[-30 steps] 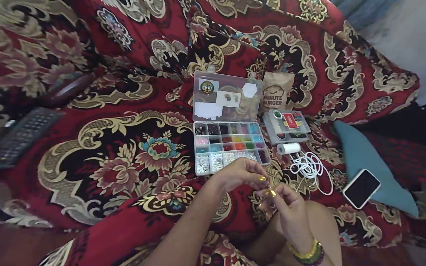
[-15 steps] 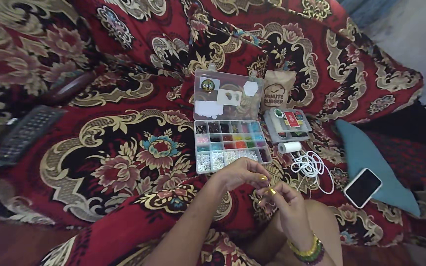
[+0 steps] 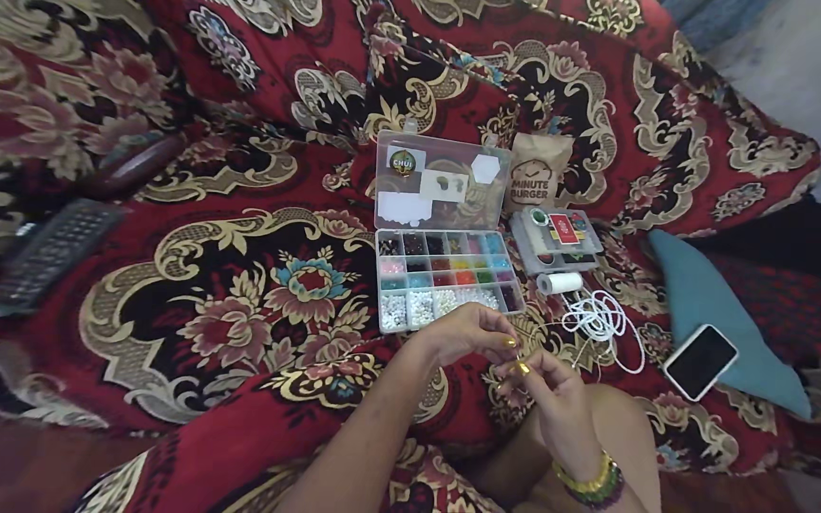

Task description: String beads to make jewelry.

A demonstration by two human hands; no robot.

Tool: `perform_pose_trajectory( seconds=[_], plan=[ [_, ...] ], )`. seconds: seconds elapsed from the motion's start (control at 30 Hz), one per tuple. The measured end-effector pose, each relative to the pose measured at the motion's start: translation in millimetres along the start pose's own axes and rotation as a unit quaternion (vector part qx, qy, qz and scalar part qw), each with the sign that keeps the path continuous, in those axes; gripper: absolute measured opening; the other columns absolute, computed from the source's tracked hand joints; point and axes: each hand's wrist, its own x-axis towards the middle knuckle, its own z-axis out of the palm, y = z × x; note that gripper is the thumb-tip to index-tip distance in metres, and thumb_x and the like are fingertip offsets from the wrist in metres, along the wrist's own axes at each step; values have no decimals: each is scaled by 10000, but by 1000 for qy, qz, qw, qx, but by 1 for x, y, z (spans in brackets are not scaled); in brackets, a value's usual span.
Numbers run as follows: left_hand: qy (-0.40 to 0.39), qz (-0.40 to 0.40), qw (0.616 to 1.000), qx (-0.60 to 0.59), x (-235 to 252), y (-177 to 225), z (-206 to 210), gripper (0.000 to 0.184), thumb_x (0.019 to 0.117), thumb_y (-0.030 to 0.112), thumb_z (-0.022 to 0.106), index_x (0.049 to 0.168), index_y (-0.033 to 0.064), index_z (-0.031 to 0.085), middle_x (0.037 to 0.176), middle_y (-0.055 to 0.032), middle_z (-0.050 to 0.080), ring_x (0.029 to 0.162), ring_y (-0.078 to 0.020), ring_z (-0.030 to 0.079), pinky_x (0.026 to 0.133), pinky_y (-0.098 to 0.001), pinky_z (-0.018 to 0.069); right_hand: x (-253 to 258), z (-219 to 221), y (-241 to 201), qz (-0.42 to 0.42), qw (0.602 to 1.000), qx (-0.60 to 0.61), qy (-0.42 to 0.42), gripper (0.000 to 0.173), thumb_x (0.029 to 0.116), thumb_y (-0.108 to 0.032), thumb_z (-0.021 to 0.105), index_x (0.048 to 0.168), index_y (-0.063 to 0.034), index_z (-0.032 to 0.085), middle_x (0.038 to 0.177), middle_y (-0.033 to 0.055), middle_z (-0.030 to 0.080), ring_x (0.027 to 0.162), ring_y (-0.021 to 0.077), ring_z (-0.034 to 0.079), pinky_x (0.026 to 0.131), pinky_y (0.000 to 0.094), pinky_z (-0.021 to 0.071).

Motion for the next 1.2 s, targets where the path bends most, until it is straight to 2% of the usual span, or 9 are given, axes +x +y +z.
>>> perform_pose_trajectory(
  seconds=[0.4,0.63,0.9,1.1,1.2],
  plan=[
    [-1,1,1000,8,-1,2,0,158,972,-16,592,900,95,679,813,52,733,754,-46,709,770,-238,601,1,1,-1,-1,1000,-7,-2,150,979,-51,562,877,-56,672,866,62,775,659,94,722,581,223,600],
    [-11,5,1000,26,-2,2,-1,160,965,-15,587,888,91,679,808,55,730,746,-43,705,765,-240,600,2,0,-3,30,1000,-2,-5,173,988,-31,528,869,-55,651,872,60,779,657,89,724,576,220,598],
    [-22,16,999,42,-2,0,-4,140,912,-31,637,883,94,693,775,63,712,720,-35,684,736,-228,587,2,0,-5,46,999,10,-16,151,1005,-43,549,915,-31,670,876,63,776,667,98,728,585,234,608],
    [-14,26,999,44,-4,2,-4,148,959,22,607,894,96,717,807,64,736,750,-41,705,767,-239,598,3,-1,-3,45,999,1,-16,160,1011,-75,566,924,-18,688,874,75,772,664,103,724,589,234,609],
    [-11,50,998,43,-2,0,-4,122,950,38,620,907,87,723,814,60,736,748,-45,705,757,-239,599,4,-2,-2,55,998,2,-8,170,1017,-71,551,955,-6,695,864,76,774,652,109,726,585,241,613]
  ],
)
